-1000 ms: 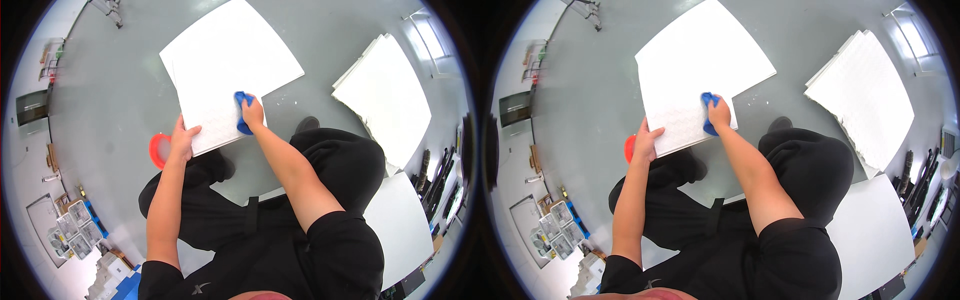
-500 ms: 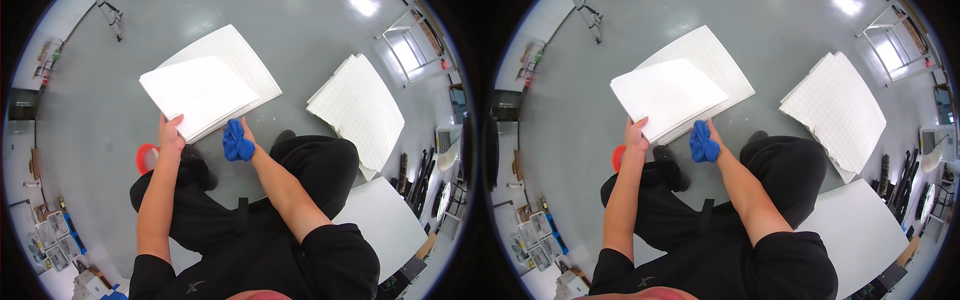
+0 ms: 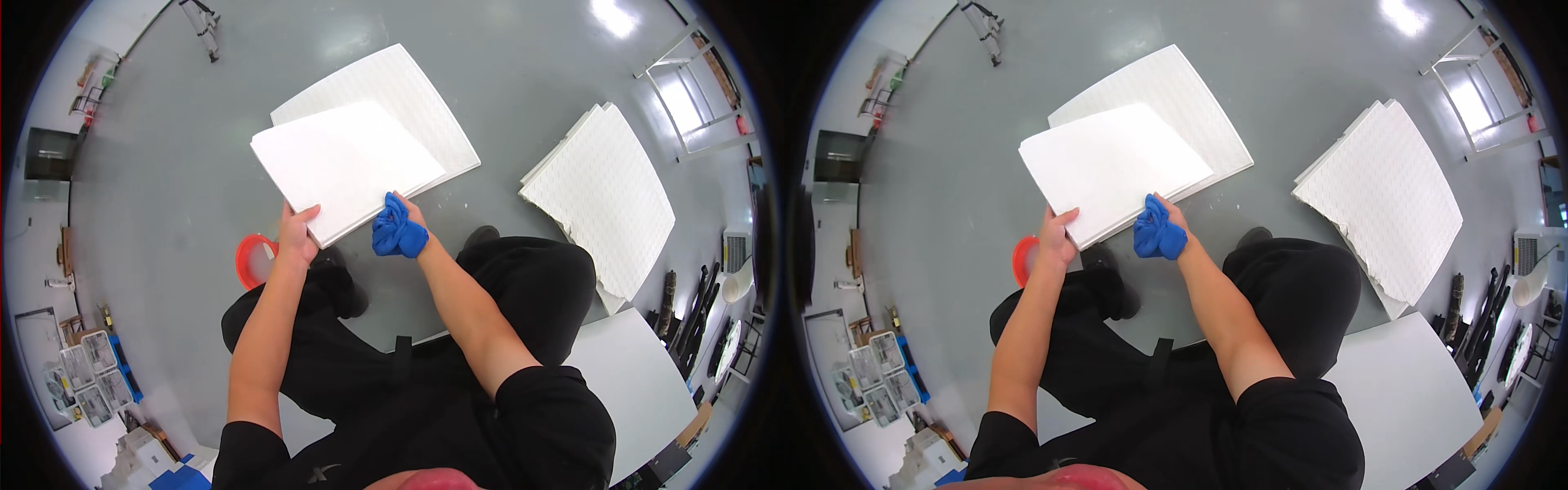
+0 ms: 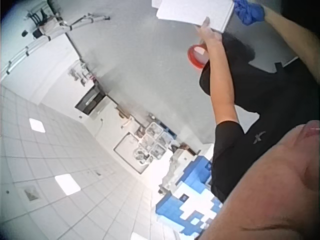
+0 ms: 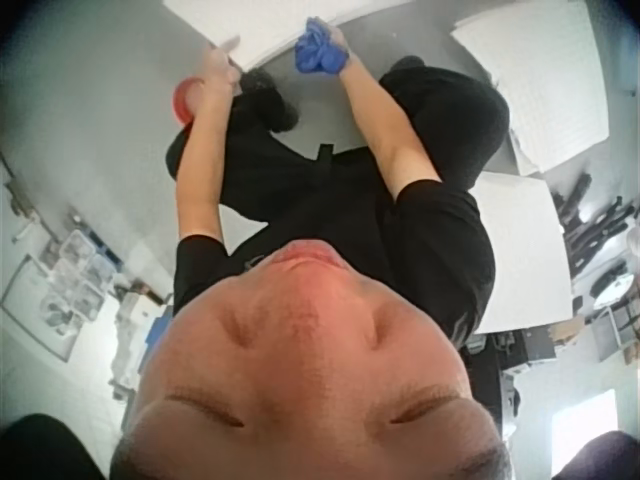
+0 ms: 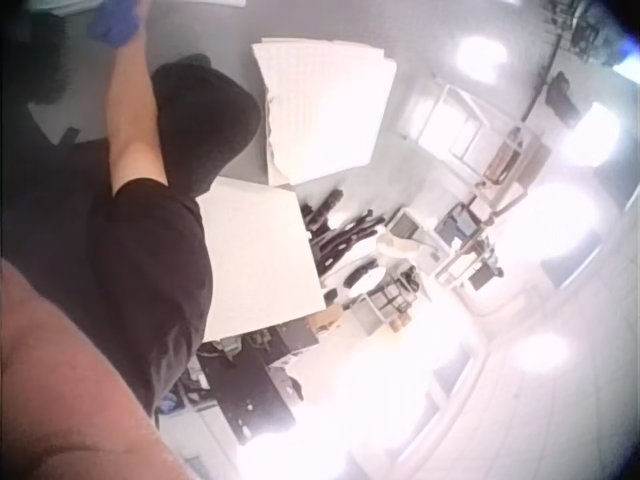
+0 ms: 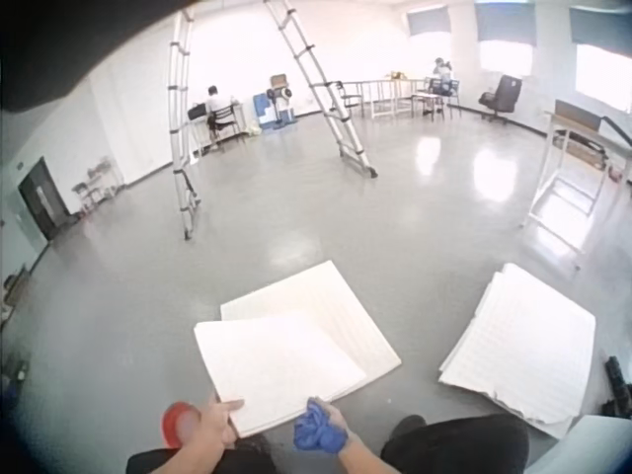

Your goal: Wiping down white foam acoustic panels with a blue cloth in an industrial workspace.

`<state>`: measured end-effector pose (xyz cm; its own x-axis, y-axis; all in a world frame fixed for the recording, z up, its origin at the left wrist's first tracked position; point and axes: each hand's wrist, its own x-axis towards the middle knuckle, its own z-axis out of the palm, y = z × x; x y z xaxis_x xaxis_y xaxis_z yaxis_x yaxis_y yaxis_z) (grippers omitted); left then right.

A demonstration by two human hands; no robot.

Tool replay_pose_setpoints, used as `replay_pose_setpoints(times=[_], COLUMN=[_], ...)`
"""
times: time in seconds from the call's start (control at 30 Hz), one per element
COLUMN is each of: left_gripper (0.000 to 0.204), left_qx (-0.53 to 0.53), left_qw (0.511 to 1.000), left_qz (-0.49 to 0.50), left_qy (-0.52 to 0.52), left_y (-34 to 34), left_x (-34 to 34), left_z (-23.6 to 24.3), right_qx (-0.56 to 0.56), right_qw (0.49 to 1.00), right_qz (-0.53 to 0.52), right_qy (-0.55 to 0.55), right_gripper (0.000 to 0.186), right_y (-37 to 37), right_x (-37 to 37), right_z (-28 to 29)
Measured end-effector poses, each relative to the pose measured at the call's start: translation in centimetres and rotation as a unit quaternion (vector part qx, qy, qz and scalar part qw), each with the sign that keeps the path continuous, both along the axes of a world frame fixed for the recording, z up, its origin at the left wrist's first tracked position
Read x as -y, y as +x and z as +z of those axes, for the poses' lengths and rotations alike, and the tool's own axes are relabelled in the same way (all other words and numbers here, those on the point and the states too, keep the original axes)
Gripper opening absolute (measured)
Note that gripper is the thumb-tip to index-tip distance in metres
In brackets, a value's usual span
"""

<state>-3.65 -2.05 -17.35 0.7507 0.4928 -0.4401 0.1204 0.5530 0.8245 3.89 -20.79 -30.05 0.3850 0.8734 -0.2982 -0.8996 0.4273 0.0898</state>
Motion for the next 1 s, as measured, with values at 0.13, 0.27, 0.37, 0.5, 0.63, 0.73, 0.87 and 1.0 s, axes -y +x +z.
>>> replay_pose_setpoints(times=[0.13, 0.27, 0.37, 0.5, 0.63, 0.73, 0.87, 1.0], left_gripper=[0.066, 0.066, 0.070, 0.065, 0.070, 0.070, 0.067, 0.064], left_qx=[-0.002, -0.012, -0.050, -0.240, -0.123, -0.083, -0.072, -0.090], left_qw=[1.000, 1.000, 0.999, 0.956, 0.970, 0.970, 0.988, 0.977], left_qz=[-0.009, -0.012, 0.016, 0.113, 0.044, 0.009, -0.010, -0.033], left_qy=[-0.015, -0.023, -0.003, 0.124, 0.206, 0.227, 0.136, 0.190], left_y=[-0.4, 0.0, 0.1, -0.4, 0.8, 1.3, 2.2, 3.3], left_x=[-0.3, -1.3, -1.7, -6.5, -3.9, -3.6, -2.8, -2.8], left_z=[0.0, 0.0, 0.5, 0.4, 8.7, 10.0, 10.1, 9.7], right_qx=[-0.049, -0.048, -0.039, 0.020, 0.044, 0.068, 0.049, 0.024], right_qw=[0.997, 0.997, 0.994, 0.983, 0.980, 0.954, 0.952, 0.957], right_qz=[0.022, 0.026, 0.015, 0.011, 0.008, -0.023, -0.025, -0.008], right_qy=[0.053, 0.055, -0.103, -0.185, -0.194, -0.291, -0.301, -0.288], right_gripper=[0.041, 0.034, 0.031, 0.033, 0.033, 0.030, 0.029, 0.028], right_y=[-0.1, 0.5, 0.7, 2.3, 5.9, 7.1, 7.5, 7.3], right_x=[-0.1, -0.7, -1.3, -2.4, -1.6, -2.1, -3.2, -3.4], right_z=[-1.0, -1.3, -0.2, -1.4, -4.8, -6.5, -8.1, -10.4])
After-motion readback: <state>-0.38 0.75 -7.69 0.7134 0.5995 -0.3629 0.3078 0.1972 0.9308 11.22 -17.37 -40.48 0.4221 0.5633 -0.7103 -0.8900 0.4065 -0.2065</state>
